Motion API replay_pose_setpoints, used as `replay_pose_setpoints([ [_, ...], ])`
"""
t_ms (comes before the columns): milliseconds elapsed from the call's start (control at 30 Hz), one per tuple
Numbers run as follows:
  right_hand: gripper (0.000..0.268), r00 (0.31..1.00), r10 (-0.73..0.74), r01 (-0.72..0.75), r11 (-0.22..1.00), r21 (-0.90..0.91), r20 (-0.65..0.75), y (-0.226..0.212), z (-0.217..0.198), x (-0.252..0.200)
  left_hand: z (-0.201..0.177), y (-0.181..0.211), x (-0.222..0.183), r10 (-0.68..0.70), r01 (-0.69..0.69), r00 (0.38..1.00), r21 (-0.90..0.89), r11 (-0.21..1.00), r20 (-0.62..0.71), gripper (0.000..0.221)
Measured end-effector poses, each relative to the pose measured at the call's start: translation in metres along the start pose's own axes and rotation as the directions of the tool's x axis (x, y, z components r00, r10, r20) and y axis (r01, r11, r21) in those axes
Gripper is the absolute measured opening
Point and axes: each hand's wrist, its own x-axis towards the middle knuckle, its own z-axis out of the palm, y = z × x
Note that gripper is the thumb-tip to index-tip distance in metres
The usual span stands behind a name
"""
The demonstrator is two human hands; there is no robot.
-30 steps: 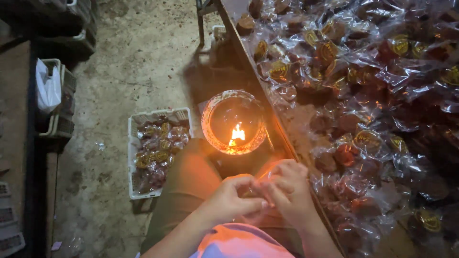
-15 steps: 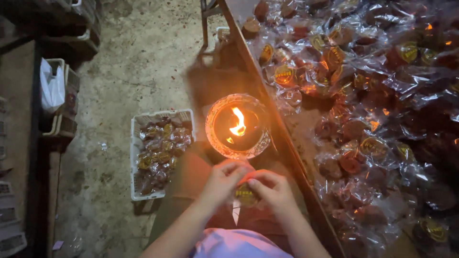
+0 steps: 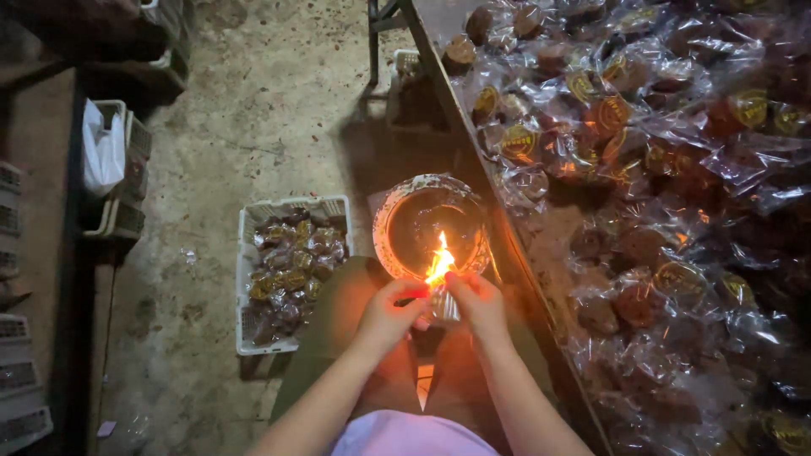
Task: Sealing small plastic bags by melting the edges over a candle flame
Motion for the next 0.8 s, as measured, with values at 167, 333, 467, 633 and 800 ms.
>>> replay_pose_setpoints([
  [167, 0.028, 0.998, -0.068, 0.068, 0.973, 0.221, -0.007, -0.004, -0.016, -0.019, 0.025, 0.024, -0.032, 0.228, -0.223, 0.973, 0.107, 0.969, -0.040, 0.009],
  [333, 0.020, 0.977, -0.173, 0.144, 0.967, 0.212, 0.125, -0.021, -0.038, -0.051, 0.042, 0.057, -0.071, -0.029, 0.040, 0.996, -0.136, 0.990, 0.083, 0.051],
  [467, 0.026, 0.884, -0.447, 0.381, 0.859, 0.341, 0.139, -0.050, -0.030, -0.078, 0.042, 0.068, -0.083, 0.548, -0.543, 0.835, 0.241, 0.804, 0.053, 0.030],
  [633, 0.018, 0.922, -0.251, 0.165, 0.943, 0.289, 0.294, -0.040, -0.051, -0.060, 0.030, 0.090, -0.095, 0.785, -0.822, 0.530, 0.419, 0.385, 0.320, 0.037],
  [800, 0.060, 0.927, -0.225, 0.179, 0.968, 0.174, 0.299, -0.069, -0.080, -0.052, 0.006, 0.076, -0.090, 0.681, -0.718, 0.684, 0.076, 0.692, 0.261, 0.022],
])
